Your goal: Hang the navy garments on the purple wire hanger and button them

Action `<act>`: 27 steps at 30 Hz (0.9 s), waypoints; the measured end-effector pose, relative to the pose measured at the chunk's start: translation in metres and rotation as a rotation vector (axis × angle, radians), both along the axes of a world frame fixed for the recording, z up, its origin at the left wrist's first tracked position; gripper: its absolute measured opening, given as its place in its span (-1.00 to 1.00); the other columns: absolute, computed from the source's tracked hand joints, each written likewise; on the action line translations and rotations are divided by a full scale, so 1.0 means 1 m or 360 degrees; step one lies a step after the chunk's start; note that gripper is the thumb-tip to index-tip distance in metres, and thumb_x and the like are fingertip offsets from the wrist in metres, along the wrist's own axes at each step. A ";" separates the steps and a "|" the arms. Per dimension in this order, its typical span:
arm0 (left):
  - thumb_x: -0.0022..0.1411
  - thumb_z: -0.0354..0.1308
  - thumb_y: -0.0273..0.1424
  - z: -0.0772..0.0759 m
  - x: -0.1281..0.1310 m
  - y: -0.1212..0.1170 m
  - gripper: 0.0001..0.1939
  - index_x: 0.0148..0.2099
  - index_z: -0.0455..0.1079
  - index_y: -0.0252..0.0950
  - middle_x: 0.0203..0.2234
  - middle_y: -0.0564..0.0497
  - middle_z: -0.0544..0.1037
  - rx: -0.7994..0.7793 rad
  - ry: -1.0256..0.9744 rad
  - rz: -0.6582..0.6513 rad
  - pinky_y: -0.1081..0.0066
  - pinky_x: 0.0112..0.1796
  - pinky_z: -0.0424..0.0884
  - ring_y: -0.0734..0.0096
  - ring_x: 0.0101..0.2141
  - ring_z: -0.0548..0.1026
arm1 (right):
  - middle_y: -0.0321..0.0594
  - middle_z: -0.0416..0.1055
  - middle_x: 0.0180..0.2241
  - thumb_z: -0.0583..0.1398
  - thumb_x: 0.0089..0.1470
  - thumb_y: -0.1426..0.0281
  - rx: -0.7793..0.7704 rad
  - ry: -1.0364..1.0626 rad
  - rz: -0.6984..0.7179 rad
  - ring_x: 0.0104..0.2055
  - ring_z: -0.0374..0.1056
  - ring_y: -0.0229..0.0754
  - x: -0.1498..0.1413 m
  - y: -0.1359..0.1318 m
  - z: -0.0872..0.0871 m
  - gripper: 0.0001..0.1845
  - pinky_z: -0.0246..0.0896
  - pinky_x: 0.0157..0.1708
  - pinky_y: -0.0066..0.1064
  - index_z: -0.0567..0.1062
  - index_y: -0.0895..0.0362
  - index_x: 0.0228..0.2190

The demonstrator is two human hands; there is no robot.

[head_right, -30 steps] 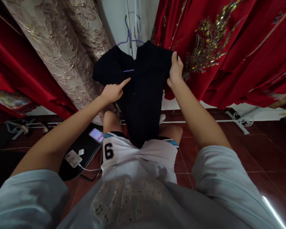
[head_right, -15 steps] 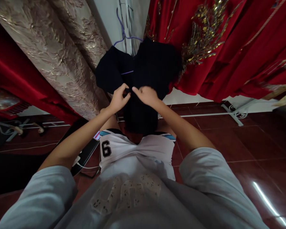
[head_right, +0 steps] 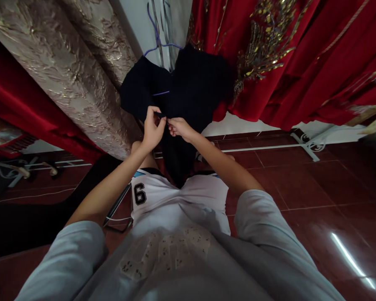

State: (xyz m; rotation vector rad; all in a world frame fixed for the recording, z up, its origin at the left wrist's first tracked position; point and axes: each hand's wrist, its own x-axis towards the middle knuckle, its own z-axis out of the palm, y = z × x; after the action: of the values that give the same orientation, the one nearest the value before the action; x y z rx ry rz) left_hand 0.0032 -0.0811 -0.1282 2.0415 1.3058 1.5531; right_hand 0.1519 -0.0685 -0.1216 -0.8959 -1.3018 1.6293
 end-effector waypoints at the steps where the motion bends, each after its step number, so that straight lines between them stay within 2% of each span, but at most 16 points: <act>1: 0.37 0.14 -0.52 -0.003 -0.001 -0.002 -0.65 0.15 0.22 -0.22 -0.14 -0.11 0.48 -0.0011 -0.0041 0.0029 0.34 -0.13 0.48 0.29 -0.16 0.54 | -0.37 0.22 -0.58 0.10 0.35 0.42 0.0002 0.0001 -0.0017 -0.61 0.19 -0.42 0.002 -0.001 0.000 -0.69 0.07 -0.63 -0.57 0.31 0.16 -0.48; 3: 0.29 0.20 -0.57 -0.011 -0.003 -0.005 -0.44 0.26 0.13 -0.20 0.01 -0.15 0.47 -0.0097 -0.0142 0.0064 0.35 -0.07 0.47 0.29 -0.06 0.54 | -0.40 0.16 -0.63 0.10 0.34 0.44 0.0011 -0.0072 -0.0075 -0.65 0.11 -0.44 0.005 -0.005 -0.001 -0.66 -0.05 -0.66 -0.58 0.28 0.15 -0.52; 5: 0.21 0.25 -0.60 -0.022 -0.002 -0.007 -0.39 0.25 0.17 -0.23 0.04 -0.17 0.49 -0.0315 -0.0235 -0.0019 0.37 -0.06 0.46 0.29 -0.03 0.54 | -0.39 0.17 -0.67 0.11 0.33 0.42 0.0036 -0.0201 -0.0113 -0.68 0.07 -0.44 0.006 -0.010 -0.005 -0.64 -0.13 -0.69 -0.56 0.30 0.15 -0.54; 7: 0.21 0.23 -0.58 -0.035 0.001 -0.007 -0.64 0.04 0.34 -0.32 -0.10 -0.15 0.56 -0.0556 -0.0298 -0.0181 0.41 -0.13 0.46 0.32 -0.13 0.57 | -0.34 0.25 -0.67 0.15 0.31 0.40 0.0098 -0.0327 -0.0107 -0.69 0.08 -0.42 0.007 -0.016 -0.010 -0.66 -0.13 -0.70 -0.54 0.38 0.17 -0.54; 9: 0.26 0.17 -0.55 -0.047 0.006 -0.004 -0.96 -0.22 0.38 -0.36 -0.32 -0.08 0.56 -0.0637 -0.0313 -0.0269 0.46 -0.24 0.44 0.37 -0.29 0.55 | -0.30 0.32 -0.65 0.20 0.28 0.38 0.0182 -0.0409 -0.0122 -0.68 0.10 -0.42 0.006 -0.018 -0.013 -0.69 -0.08 -0.70 -0.54 0.43 0.18 -0.52; 10: 0.29 0.15 -0.54 -0.052 0.007 -0.003 -0.92 -0.30 0.36 -0.35 -0.41 -0.04 0.53 -0.0598 -0.0286 -0.0258 0.47 -0.29 0.41 0.40 -0.36 0.52 | -0.29 0.32 -0.64 0.22 0.26 0.37 0.0224 -0.0415 -0.0171 -0.67 0.10 -0.42 0.006 -0.016 -0.011 -0.69 -0.06 -0.69 -0.55 0.43 0.18 -0.52; 13: 0.31 0.17 -0.52 -0.059 0.010 0.001 -0.83 -0.37 0.33 -0.32 -0.49 0.02 0.46 -0.0387 -0.0028 -0.0136 0.45 -0.34 0.35 0.40 -0.43 0.45 | -0.29 0.33 -0.61 0.24 0.28 0.29 0.0357 -0.0274 -0.0438 -0.64 0.10 -0.43 0.007 0.009 0.010 -0.67 -0.02 -0.67 -0.57 0.39 0.16 -0.50; 16: 0.33 0.16 -0.53 -0.056 0.011 0.002 -0.83 -0.36 0.34 -0.30 -0.43 -0.04 0.49 -0.0354 0.0482 -0.0007 0.37 -0.27 0.39 0.31 -0.37 0.48 | -0.28 0.31 -0.58 0.24 0.27 0.08 0.0511 -0.0115 -0.0613 -0.61 0.13 -0.38 0.009 0.054 0.055 -0.58 -0.01 -0.68 -0.54 0.35 0.12 -0.46; 19: 0.34 0.10 -0.57 -0.044 0.016 0.001 -0.88 -0.27 0.43 -0.34 -0.29 -0.18 0.55 -0.0431 0.1016 0.0044 0.24 -0.18 0.43 0.13 -0.25 0.53 | -0.27 0.25 -0.59 0.20 0.22 -0.11 0.0644 -0.0137 -0.0670 -0.57 0.19 -0.29 0.009 0.091 0.097 -0.49 0.03 -0.67 -0.48 0.36 0.08 -0.41; 22: 0.25 0.17 -0.60 -0.021 0.020 0.004 -0.90 -0.27 0.49 -0.37 -0.27 -0.24 0.55 -0.0517 0.1243 -0.0007 0.13 -0.13 0.45 0.01 -0.22 0.55 | -0.25 0.27 -0.56 0.15 0.21 -0.19 0.0745 -0.0217 -0.0628 -0.57 0.19 -0.26 0.011 0.097 0.113 -0.44 0.06 -0.65 -0.44 0.36 0.06 -0.39; 24: 0.25 0.22 -0.55 0.003 0.018 0.011 -0.91 -0.19 0.51 -0.35 -0.27 -0.20 0.55 -0.0449 0.1135 -0.0063 0.14 -0.11 0.45 0.04 -0.21 0.55 | -0.22 0.31 -0.53 0.13 0.23 -0.18 0.0749 -0.0261 -0.0634 -0.58 0.18 -0.27 0.015 0.087 0.114 -0.45 0.09 -0.64 -0.41 0.37 0.06 -0.39; 27: 0.37 0.15 -0.46 0.055 0.011 0.028 -0.73 0.09 0.44 -0.23 -0.18 -0.13 0.54 0.0005 0.0593 -0.0096 0.22 -0.09 0.44 0.17 -0.19 0.54 | -0.21 0.33 -0.54 0.16 0.25 -0.10 0.0800 -0.0353 -0.0596 -0.57 0.20 -0.24 0.020 0.071 0.117 -0.51 0.17 -0.60 -0.38 0.40 0.07 -0.40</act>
State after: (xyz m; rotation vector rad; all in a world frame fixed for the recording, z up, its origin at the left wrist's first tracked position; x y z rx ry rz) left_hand 0.0139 -0.0529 -0.0733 2.4314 1.3435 1.1860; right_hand 0.1719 0.0020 -0.0048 -0.9476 -1.4963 0.8762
